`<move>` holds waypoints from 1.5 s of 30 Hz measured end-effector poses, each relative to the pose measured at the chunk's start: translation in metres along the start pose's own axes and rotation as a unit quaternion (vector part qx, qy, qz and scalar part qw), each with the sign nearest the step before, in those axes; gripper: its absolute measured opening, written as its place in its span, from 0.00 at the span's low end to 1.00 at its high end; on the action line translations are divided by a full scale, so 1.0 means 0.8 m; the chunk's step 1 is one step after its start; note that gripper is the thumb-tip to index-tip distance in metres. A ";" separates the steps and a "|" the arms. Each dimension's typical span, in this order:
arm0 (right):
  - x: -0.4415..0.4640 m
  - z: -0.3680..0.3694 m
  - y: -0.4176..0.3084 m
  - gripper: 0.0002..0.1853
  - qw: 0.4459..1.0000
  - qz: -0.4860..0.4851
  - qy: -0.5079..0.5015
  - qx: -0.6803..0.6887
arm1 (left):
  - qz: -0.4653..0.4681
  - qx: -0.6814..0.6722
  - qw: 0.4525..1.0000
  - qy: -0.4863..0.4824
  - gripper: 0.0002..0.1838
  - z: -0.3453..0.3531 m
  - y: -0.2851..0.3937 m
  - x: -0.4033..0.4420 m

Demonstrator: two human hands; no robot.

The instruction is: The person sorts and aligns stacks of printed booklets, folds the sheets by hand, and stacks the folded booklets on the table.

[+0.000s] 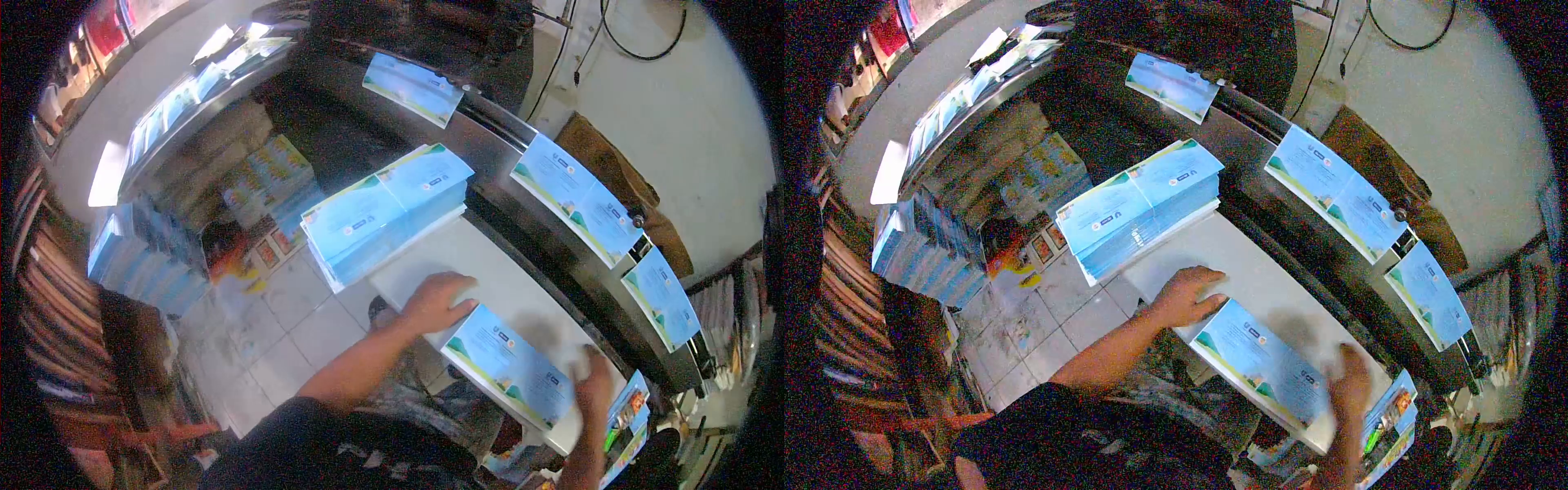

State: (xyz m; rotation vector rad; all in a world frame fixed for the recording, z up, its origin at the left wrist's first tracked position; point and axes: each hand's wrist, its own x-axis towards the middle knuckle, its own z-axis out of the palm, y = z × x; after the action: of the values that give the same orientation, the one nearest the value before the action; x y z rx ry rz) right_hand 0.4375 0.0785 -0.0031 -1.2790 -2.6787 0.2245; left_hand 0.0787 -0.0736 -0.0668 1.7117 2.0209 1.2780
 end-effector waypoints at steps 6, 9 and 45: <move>-0.062 0.036 -0.138 0.40 0.973 -0.176 -0.112 -0.102 | 0.005 -0.018 1.000 0.017 0.23 0.004 -0.014 0.001; -0.056 0.015 -0.136 0.37 0.976 -0.126 -0.174 -0.017 | 0.009 -0.039 0.999 0.010 0.23 0.001 -0.015 -0.001; -0.070 0.018 -0.141 0.35 0.970 -0.187 -0.093 -0.121 | -0.009 -0.013 1.000 0.005 0.23 -0.001 -0.004 -0.006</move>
State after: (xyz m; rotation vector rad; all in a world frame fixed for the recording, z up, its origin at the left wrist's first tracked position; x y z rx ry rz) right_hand 0.3841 -0.0359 0.0013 -0.8089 -3.1204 -0.0356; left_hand 0.0772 -0.0779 -0.0706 1.6763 2.0110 1.3043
